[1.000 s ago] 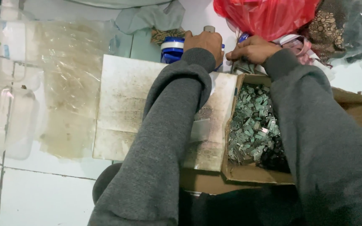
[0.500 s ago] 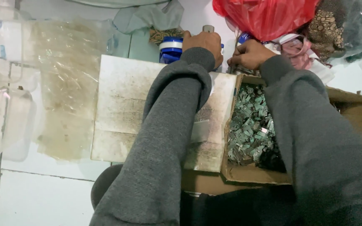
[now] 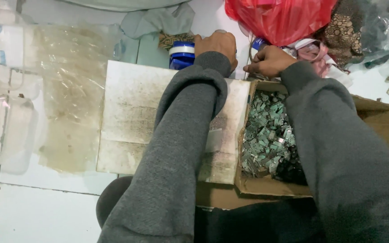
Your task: Manually sorting and packaging small metal components into plastic bags
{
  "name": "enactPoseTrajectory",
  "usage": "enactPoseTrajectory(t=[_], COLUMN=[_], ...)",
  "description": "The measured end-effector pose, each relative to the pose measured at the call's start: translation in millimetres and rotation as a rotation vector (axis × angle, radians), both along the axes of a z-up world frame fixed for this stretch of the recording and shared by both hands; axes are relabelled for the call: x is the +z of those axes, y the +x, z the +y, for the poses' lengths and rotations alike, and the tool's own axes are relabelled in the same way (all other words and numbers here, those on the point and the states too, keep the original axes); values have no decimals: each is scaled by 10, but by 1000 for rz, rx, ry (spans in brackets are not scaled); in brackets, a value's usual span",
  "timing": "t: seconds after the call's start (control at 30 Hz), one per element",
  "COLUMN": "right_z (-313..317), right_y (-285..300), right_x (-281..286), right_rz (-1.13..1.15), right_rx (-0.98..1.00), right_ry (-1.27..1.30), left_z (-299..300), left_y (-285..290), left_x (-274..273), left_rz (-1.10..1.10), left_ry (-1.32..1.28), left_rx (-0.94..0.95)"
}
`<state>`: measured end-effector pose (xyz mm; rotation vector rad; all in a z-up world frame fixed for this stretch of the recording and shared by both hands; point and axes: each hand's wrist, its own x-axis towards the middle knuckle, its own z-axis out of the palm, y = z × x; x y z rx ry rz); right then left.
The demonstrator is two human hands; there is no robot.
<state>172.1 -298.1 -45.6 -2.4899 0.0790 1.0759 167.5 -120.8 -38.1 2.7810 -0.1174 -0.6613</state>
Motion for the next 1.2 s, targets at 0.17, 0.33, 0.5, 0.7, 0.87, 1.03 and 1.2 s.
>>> enactPoseTrajectory(t=[0.17,0.33,0.5,0.7,0.87,1.03,1.2], right_z=[-24,-27,-92,-160,-208,-49,132], right_y=[-45,-76,-115,-119,-153,-253,-467], right_x=[68,167,216,321,274,548,898], right_rz=[-11,-31,-62,-84,-92,-118,-80], right_rx=[-66,-56,-139,-112,-112,-30,66], right_ry=[38,-11,199,421,640,704,665], left_z=[3,48,39,110,164,384,574], left_y=[22,-16,-46,-70,-211,-480,-784], left_x=[-105,-78,-146,-337,42,662,976], left_rz=[-44,-103,-120,-498,-284,114,142], left_ry=[13,-93,-101,-90,-709,-956,-1052], left_rx=[5,70,98,7,125,299,340])
